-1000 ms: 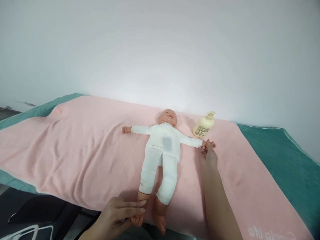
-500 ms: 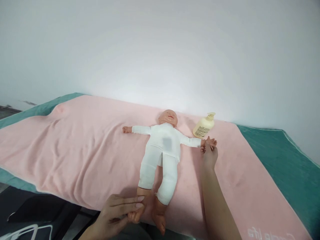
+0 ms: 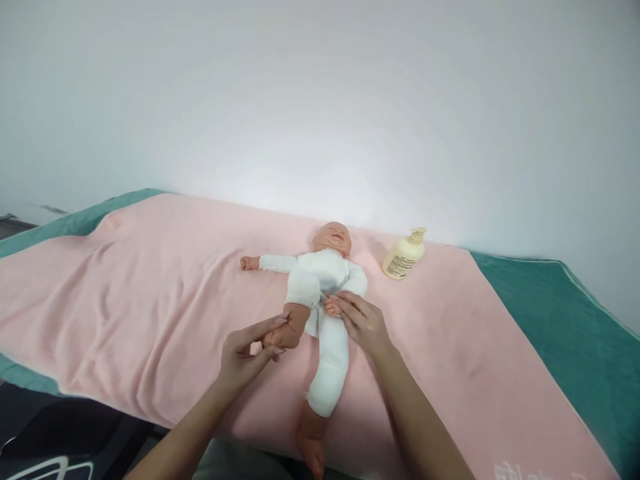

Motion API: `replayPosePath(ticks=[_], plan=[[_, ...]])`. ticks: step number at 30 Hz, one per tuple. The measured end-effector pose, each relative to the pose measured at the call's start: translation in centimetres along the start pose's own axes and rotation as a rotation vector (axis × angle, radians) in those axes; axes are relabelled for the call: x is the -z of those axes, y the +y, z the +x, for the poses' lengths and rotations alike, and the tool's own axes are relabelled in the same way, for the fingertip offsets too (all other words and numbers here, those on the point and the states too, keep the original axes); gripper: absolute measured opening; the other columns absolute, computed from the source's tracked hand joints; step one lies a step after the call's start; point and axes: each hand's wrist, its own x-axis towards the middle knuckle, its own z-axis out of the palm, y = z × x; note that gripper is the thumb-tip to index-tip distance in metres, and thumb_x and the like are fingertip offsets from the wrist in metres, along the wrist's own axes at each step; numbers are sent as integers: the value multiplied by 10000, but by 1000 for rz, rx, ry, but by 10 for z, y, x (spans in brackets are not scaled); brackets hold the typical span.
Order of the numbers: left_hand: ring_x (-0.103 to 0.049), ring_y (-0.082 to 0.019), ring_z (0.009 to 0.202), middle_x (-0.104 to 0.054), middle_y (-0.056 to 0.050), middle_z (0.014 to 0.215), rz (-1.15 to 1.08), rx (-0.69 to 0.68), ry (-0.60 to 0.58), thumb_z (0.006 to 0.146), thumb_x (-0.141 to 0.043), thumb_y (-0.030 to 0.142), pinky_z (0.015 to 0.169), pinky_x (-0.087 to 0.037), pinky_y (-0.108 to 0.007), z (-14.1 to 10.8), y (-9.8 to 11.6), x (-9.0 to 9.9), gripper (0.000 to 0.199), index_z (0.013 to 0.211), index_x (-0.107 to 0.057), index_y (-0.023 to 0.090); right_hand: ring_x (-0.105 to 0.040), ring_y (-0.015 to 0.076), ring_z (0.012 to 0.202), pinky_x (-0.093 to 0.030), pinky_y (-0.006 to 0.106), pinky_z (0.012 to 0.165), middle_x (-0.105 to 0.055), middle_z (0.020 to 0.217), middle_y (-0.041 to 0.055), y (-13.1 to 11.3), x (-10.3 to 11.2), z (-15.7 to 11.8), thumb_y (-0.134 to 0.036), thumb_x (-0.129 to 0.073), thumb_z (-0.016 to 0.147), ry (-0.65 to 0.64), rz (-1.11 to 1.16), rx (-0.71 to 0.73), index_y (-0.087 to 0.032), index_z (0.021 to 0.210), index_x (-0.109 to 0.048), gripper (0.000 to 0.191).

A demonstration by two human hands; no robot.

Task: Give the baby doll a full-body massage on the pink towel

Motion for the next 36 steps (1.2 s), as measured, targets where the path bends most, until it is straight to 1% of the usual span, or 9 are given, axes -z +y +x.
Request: replayPosePath(ticks=[3, 9, 13, 17, 19, 22, 25, 31, 36], plan=[[-685, -306, 1005, -652, -149, 1204, -95, 78, 43, 780, -722, 242, 493, -608, -268, 10, -2, -5, 360, 1126, -690, 153, -664, 175, 1037, -594, 315, 866, -674, 1141, 71, -1, 1, 1, -107, -443, 929, -45, -4, 5, -275, 1227, -616, 383], [-684, -317, 1005, -678, -152, 1155, -124, 71, 8, 765, -747, 270, 494, -604, -271, 14, 4, -3, 347, 1093, -710, 163, -660, 173, 1023, -595, 316, 838, -663, 1134, 64, 0, 2, 1, -121, -455, 930, -3, 73, -69, -283, 1223, -614, 371], [-703, -299, 957, -723, -126, 1054, -19, -95, -149, 726, -788, 241, 737, -617, -364, 9, 19, 3, 326, 1042, -728, 188, -659, 192, 941, -596, 308, 708, -654, 1110, 81, 7, 6, 1, -188, -564, 888, 190, 178, -254, -260, 1166, -642, 298], [-724, -196, 705, -732, -90, 1052, 101, -246, -344, 735, -780, 208, 580, -572, -255, -3, 34, 10, 405, 1127, -690, 259, -561, 111, 605, -533, 280, 564, -668, 1050, 68, 15, 11, 3, -295, -688, 804, 441, 277, -580, -229, 1114, -651, 319], [-676, -142, 566, -757, -51, 916, 158, -264, -380, 768, -753, 217, 517, -528, -222, -13, 38, 13, 460, 1209, -639, 278, -477, 70, 535, -505, 261, 565, -674, 1020, 54, 18, 14, 4, -340, -730, 762, 565, 335, -764, -214, 1104, -645, 374], [-598, -118, 467, -683, 28, 636, 205, -250, -410, 811, -714, 251, 480, -482, -211, -33, 39, 15, 518, 1303, -554, 282, -507, 68, 586, -481, 241, 583, -655, 1103, 72, 24, 18, 5, -388, -755, 718, 737, 409, -959, -198, 1123, -626, 465], [-589, -109, 485, -666, 29, 634, 153, -230, -456, 842, -672, 196, 474, -458, -195, -55, 35, 12, 517, 1331, -515, 259, -585, 106, 722, -464, 211, 567, -625, 1158, 75, 38, 22, -1, -390, -777, 672, 908, 489, -1081, -187, 1087, -627, 486], [-627, -81, 550, -740, -71, 953, 107, -233, -411, 827, -659, 80, 463, -453, -148, -91, 21, 5, 519, 1313, -518, 192, -410, 45, 460, -352, 148, 397, -524, 599, -70, 70, 30, -20, -322, -791, 664, 996, 815, -1396, -154, 938, -660, 347], [-612, -77, 506, -726, -19, 782, 149, -210, -397, 861, -614, 87, 451, -454, -139, -99, 15, 6, 459, 1298, -530, 196, -383, 37, 431, -335, 127, 365, -506, 580, -85, 74, 29, -21, -245, -729, 728, 1048, 855, -1402, -170, 1012, -653, 303]])
